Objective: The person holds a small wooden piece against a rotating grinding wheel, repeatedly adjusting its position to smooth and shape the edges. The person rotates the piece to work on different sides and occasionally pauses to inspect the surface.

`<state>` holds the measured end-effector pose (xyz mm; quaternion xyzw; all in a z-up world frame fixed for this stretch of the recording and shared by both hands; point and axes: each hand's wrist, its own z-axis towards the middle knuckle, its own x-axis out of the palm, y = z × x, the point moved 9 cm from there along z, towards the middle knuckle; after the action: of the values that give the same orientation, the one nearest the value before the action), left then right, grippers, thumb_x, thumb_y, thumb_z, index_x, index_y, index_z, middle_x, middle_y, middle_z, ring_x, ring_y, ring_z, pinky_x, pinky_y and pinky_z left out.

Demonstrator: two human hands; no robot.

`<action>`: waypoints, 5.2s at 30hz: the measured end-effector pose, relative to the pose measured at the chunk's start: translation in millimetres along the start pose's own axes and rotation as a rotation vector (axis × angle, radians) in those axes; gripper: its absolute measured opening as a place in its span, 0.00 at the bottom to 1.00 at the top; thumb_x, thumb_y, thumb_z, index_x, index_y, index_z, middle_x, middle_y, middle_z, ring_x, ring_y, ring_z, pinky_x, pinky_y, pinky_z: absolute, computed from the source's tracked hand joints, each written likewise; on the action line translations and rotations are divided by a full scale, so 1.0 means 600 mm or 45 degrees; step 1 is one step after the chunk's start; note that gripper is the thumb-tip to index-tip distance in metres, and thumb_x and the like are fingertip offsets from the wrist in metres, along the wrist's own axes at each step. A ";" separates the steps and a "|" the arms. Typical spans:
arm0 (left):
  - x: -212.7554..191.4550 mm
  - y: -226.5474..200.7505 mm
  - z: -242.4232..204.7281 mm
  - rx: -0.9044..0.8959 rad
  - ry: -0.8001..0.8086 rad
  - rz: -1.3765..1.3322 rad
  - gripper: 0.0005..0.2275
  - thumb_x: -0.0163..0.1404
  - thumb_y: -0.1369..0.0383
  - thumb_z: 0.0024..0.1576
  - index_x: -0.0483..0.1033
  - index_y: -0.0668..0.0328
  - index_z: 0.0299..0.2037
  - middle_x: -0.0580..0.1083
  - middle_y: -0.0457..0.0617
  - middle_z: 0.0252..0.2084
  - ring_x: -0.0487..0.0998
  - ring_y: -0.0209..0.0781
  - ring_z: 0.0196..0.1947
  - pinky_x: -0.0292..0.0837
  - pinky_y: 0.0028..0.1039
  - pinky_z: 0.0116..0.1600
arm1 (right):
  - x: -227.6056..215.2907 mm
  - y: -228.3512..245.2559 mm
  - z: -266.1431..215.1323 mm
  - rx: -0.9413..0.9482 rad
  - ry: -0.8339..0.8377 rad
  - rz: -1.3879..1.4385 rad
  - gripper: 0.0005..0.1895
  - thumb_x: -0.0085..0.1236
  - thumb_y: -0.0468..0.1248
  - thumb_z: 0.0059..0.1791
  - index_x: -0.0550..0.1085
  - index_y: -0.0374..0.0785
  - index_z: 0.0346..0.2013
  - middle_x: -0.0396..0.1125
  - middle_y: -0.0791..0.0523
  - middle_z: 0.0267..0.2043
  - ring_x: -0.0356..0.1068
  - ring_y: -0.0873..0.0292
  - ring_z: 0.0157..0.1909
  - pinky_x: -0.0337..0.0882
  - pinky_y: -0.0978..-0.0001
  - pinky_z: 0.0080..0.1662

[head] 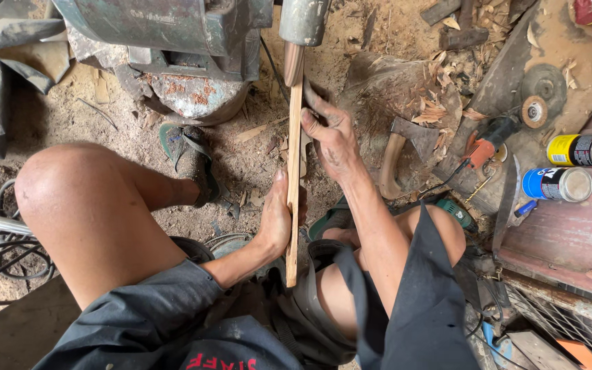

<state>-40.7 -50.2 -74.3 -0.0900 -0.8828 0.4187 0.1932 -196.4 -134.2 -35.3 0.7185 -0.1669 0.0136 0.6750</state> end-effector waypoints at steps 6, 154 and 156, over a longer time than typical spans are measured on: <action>-0.004 0.019 -0.014 -0.027 -0.013 -0.014 0.29 0.24 0.41 0.65 0.68 0.58 0.32 0.66 0.47 0.22 0.66 0.37 0.19 0.65 0.29 0.26 | 0.008 0.003 -0.025 -0.032 0.021 0.055 0.26 0.65 0.44 0.50 0.72 0.45 0.63 0.62 0.56 0.72 0.54 0.52 0.75 0.47 0.45 0.76; 0.017 -0.115 0.128 0.762 -0.012 0.563 0.35 0.16 0.36 0.64 0.64 0.63 0.46 0.63 0.50 0.24 0.62 0.39 0.23 0.60 0.40 0.29 | -0.004 0.047 0.056 -0.090 0.030 0.243 0.26 0.63 0.32 0.52 0.70 0.34 0.65 0.56 0.51 0.76 0.54 0.55 0.78 0.54 0.52 0.78; 0.015 -0.113 0.116 0.821 -0.007 0.556 0.35 0.16 0.36 0.67 0.65 0.63 0.47 0.64 0.50 0.27 0.63 0.38 0.26 0.61 0.39 0.31 | -0.003 0.044 0.048 -0.067 0.024 0.322 0.27 0.63 0.30 0.51 0.70 0.36 0.64 0.56 0.51 0.75 0.55 0.54 0.77 0.54 0.53 0.78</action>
<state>-77.4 -139.2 -59.6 -0.2092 -0.6664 0.7063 0.1156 -211.0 -162.4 -13.0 0.6736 -0.2500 0.1009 0.6882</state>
